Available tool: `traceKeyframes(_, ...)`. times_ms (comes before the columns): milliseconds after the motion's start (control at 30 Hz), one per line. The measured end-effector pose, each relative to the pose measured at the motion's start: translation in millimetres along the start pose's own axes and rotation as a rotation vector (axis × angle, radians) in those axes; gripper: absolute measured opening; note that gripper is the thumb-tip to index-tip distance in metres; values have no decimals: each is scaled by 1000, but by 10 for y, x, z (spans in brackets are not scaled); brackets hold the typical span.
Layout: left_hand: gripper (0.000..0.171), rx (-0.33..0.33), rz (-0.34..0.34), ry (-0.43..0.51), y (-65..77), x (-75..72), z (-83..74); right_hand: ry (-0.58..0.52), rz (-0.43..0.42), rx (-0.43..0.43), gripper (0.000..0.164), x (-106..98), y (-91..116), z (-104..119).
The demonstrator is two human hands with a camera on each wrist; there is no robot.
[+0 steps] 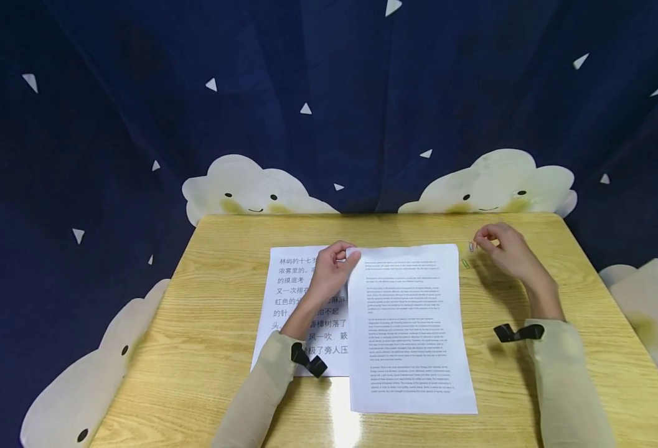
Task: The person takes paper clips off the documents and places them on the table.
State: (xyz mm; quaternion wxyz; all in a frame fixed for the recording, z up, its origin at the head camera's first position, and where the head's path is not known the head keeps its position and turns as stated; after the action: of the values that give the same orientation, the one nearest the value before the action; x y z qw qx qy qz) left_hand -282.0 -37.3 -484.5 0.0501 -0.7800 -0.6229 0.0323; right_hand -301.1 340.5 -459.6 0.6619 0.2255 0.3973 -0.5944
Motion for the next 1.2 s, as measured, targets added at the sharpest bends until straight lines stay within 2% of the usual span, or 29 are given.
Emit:
traceKeyframes(267,18,1,1,-3,10,2,-1,15,86,7,24,158,-10,-282)
traceKeyframes(400,17,-3,-8,-12,7,0,6,13,126,16,26,227,-8,-355)
traceKeyframes(633,16,-2,-21,-21,-2,2,0,58,156,9,25,297,-15,-387)
traceKeyframes(800,17,-9,-32,-25,-5,2,3,61,184,49,27,340,9,-447)
traceKeyframes(933,17,-12,-33,-38,-8,1,13,61,186,89,28,363,28,-493)
traceKeyframes(1200,18,-9,-37,-30,-16,-4,32,78,180,92,28,350,33,-498)
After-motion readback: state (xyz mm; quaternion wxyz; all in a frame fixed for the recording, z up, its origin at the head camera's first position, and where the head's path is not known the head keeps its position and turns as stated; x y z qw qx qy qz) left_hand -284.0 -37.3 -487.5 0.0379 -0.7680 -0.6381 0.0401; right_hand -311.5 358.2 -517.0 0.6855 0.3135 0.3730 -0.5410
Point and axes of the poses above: each hand's wrist, its own y-axis away from the middle knuckle, its own x-axis out of the palm, z = x × y, the point moved 5 cm from there along -y, towards the middle knuckle, and after that the axes turned 1 degree about -x, right-handed, at the moved point
